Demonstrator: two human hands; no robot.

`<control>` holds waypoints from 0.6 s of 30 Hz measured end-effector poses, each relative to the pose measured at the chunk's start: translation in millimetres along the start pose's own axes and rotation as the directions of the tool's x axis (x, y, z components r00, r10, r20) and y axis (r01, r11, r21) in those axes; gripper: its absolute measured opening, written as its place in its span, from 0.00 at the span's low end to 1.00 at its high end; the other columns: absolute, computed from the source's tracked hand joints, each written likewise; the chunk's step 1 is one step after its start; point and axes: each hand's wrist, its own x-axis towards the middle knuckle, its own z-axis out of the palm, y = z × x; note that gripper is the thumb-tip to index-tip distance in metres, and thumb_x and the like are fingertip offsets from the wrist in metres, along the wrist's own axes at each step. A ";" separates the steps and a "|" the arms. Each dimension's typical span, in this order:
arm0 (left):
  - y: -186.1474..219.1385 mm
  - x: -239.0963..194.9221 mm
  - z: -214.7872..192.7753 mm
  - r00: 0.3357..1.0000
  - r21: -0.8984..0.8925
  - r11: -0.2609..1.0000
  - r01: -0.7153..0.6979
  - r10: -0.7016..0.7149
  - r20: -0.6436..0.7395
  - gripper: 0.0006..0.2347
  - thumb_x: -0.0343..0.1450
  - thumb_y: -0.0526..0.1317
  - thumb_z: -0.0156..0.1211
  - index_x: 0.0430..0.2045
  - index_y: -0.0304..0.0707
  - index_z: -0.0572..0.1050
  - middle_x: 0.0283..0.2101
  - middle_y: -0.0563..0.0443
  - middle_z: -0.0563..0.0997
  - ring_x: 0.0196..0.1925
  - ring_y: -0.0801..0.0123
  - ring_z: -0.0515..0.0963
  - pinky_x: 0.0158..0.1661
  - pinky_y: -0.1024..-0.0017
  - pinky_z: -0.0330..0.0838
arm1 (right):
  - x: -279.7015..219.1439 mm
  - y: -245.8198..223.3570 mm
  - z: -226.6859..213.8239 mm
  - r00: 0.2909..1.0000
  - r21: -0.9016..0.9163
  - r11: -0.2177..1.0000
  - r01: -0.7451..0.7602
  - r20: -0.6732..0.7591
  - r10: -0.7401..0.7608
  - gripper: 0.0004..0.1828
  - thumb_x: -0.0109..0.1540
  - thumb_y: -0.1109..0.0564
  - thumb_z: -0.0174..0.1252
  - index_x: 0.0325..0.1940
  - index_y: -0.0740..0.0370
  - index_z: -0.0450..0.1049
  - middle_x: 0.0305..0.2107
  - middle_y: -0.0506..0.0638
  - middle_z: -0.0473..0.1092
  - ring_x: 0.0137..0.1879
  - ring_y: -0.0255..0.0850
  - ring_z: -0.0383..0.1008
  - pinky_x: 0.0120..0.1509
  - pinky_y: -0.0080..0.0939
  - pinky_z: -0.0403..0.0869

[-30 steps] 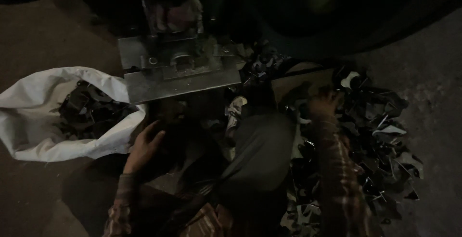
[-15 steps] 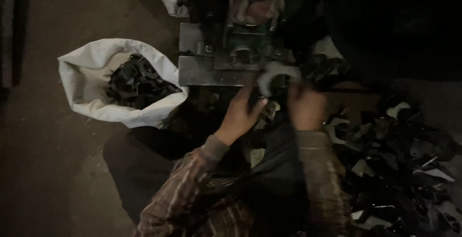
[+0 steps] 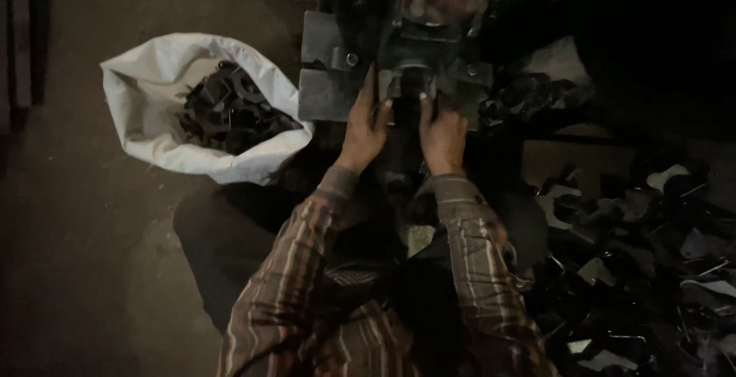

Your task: Feeding metal brackets into a press machine and collecting processed parts into a sack.

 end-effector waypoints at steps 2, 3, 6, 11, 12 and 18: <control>2.0 4.1 -5.4 0.993 -0.013 0.993 0.114 -0.114 0.031 0.28 0.81 0.37 0.50 0.78 0.36 0.50 0.51 0.36 0.81 0.40 0.59 0.79 0.43 0.65 0.78 | 1.0 -3.6 -3.4 0.999 0.050 0.999 -0.007 0.045 0.005 0.22 0.72 0.49 0.55 0.49 0.75 0.78 0.33 0.70 0.75 0.34 0.64 0.77 0.35 0.58 0.74; 1.5 4.8 -8.1 0.994 0.002 0.995 0.097 -0.097 0.049 0.28 0.81 0.38 0.52 0.77 0.35 0.50 0.55 0.36 0.81 0.45 0.60 0.82 0.46 0.66 0.78 | 0.1 -2.1 -3.7 0.991 0.054 0.995 -0.083 0.107 0.077 0.21 0.72 0.49 0.55 0.48 0.75 0.77 0.33 0.69 0.76 0.35 0.63 0.77 0.37 0.58 0.75; -3.2 10.1 -13.8 0.998 -0.026 1.000 0.016 -0.014 0.067 0.28 0.80 0.37 0.54 0.75 0.33 0.50 0.61 0.35 0.78 0.56 0.59 0.81 0.54 0.66 0.77 | 3.7 -7.2 -7.7 0.981 0.081 0.988 -0.130 0.155 0.117 0.20 0.69 0.52 0.55 0.51 0.76 0.75 0.33 0.69 0.76 0.35 0.63 0.78 0.38 0.59 0.75; -10.9 7.2 -19.4 0.995 -0.113 0.991 -0.075 0.083 0.064 0.28 0.80 0.37 0.55 0.74 0.30 0.52 0.68 0.32 0.71 0.68 0.56 0.74 0.63 0.64 0.72 | -4.3 12.1 6.1 0.978 0.027 0.979 0.204 -0.057 -0.202 0.21 0.68 0.55 0.59 0.54 0.80 0.74 0.44 0.75 0.74 0.47 0.68 0.76 0.51 0.58 0.77; -8.8 9.6 -20.8 0.995 -0.071 0.996 0.046 -0.039 0.096 0.25 0.80 0.38 0.57 0.72 0.30 0.57 0.66 0.34 0.74 0.66 0.57 0.76 0.62 0.64 0.72 | -2.6 4.8 0.9 0.997 0.048 0.999 0.013 0.077 -0.017 0.21 0.66 0.53 0.59 0.51 0.77 0.75 0.39 0.73 0.75 0.43 0.66 0.77 0.49 0.59 0.76; 11.7 13.9 -50.1 0.988 -0.013 1.000 0.016 -0.014 0.153 0.25 0.80 0.38 0.58 0.71 0.28 0.61 0.70 0.36 0.71 0.70 0.56 0.71 0.67 0.64 0.67 | -5.8 -9.1 -53.6 0.952 0.074 0.983 -0.171 0.271 0.145 0.21 0.68 0.48 0.59 0.48 0.72 0.77 0.34 0.68 0.76 0.39 0.62 0.77 0.47 0.59 0.74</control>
